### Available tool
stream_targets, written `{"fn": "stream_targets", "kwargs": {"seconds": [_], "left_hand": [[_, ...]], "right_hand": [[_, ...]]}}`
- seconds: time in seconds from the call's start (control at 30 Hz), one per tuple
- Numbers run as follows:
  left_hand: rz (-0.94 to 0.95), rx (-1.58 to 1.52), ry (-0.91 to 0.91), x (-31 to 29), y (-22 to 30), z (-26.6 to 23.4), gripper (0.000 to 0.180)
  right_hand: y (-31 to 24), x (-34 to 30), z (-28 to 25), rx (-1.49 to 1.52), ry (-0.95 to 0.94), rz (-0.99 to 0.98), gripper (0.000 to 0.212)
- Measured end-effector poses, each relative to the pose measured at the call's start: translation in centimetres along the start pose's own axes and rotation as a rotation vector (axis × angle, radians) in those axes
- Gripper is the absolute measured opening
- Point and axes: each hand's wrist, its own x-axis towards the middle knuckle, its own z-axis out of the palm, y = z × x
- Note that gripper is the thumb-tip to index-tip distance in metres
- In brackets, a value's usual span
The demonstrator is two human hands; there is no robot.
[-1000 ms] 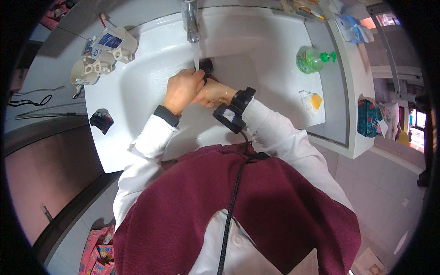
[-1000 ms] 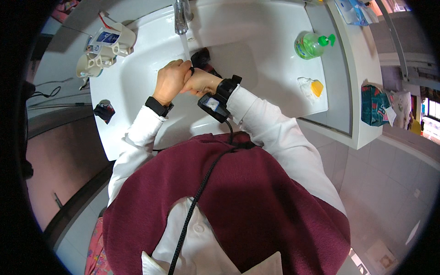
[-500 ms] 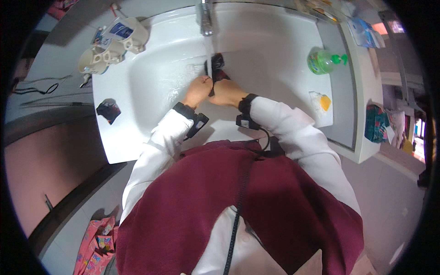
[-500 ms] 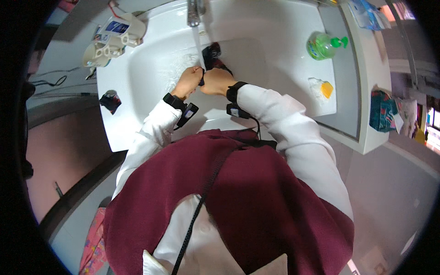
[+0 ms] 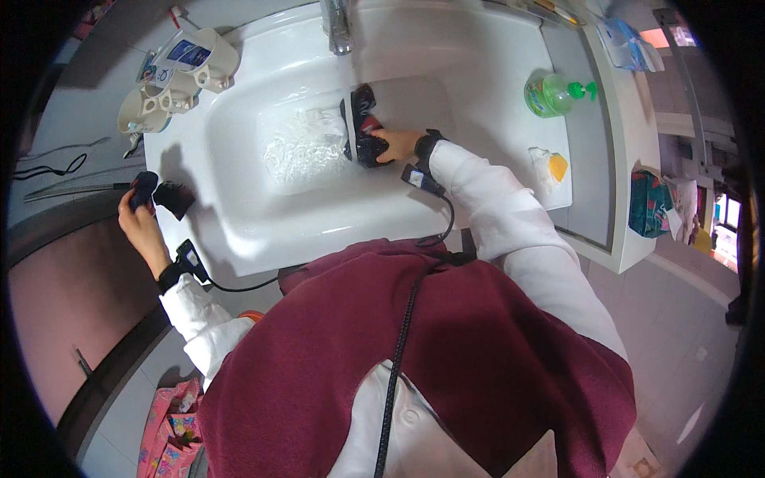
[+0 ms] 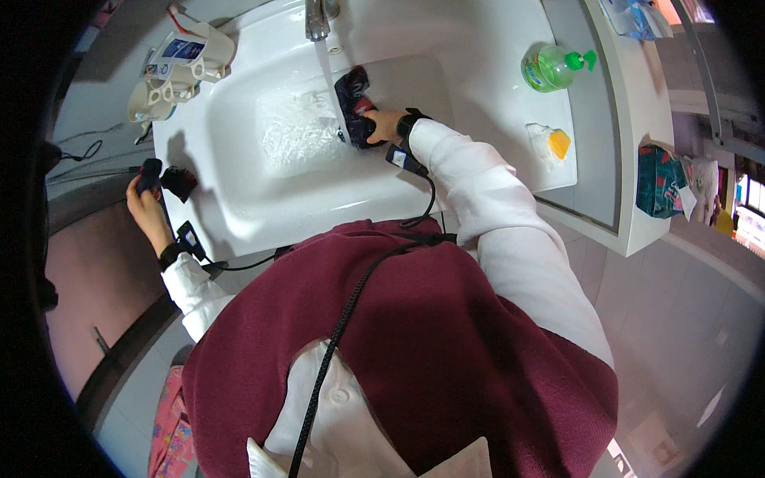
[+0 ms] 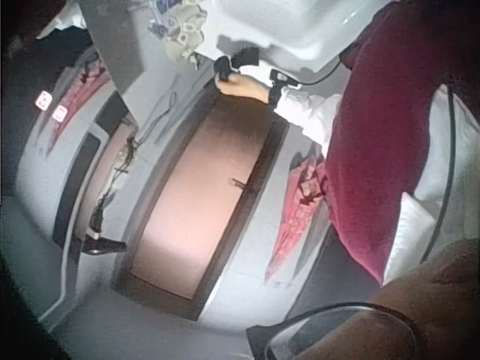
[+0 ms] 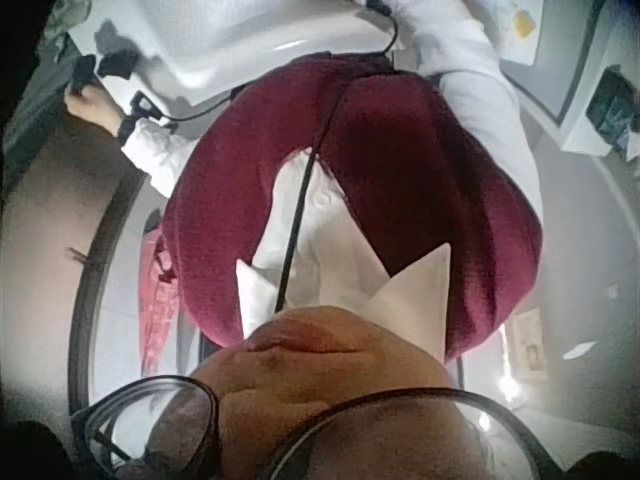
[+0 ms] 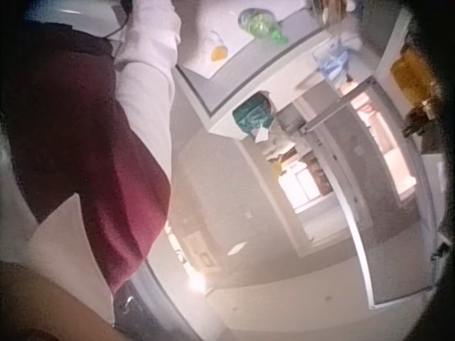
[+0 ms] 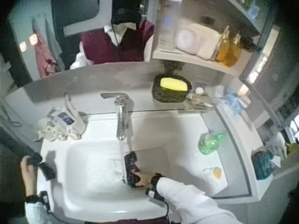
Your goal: The person washes several small pieces of clothing by hand in a bathroom sink. They scrub the items with soap, rinse them under running water, and wring out the excess water. The person handles each item individually, repeating the washing and rinsing steps for each piece.
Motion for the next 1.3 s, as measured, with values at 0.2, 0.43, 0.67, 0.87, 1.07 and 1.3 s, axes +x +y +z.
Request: {"fn": "stream_targets", "kwargs": {"seconds": [0.2, 0.43, 0.67, 0.87, 1.07, 1.3], "left_hand": [[0.131, 0.379, -0.301, -1.7, -3.7, 2.1, 0.059], [0.180, 0.286, -0.415, -1.1, -1.6, 1.6, 0.053], [0.349, 0.488, -0.193, -0.7, 0.5, 3.3, 0.050], [0.369, 0.584, -0.478, -0.4, 0.6, 4.0, 0.051], [0.354, 0.792, -0.487, -0.4, 0.8, 6.8, 0.039], [0.532, 0.455, -0.406, -0.9, 5.3, 7.2, 0.031]], "right_hand": [[0.0, 1.0, 0.9, 0.165, 0.129, 0.195, 0.061], [1.1, -1.4, -1.1, 0.238, 0.071, 0.321, 0.041], [2.0, -1.0, -0.7, 0.247, 0.255, 0.288, 0.041], [2.7, -0.5, -1.0, -0.069, 0.863, 0.249, 0.030], [3.6, 0.6, -1.0, 0.059, 0.339, 0.241, 0.035], [3.3, 0.4, 1.6, -0.102, 0.624, 0.215, 0.051]]}}
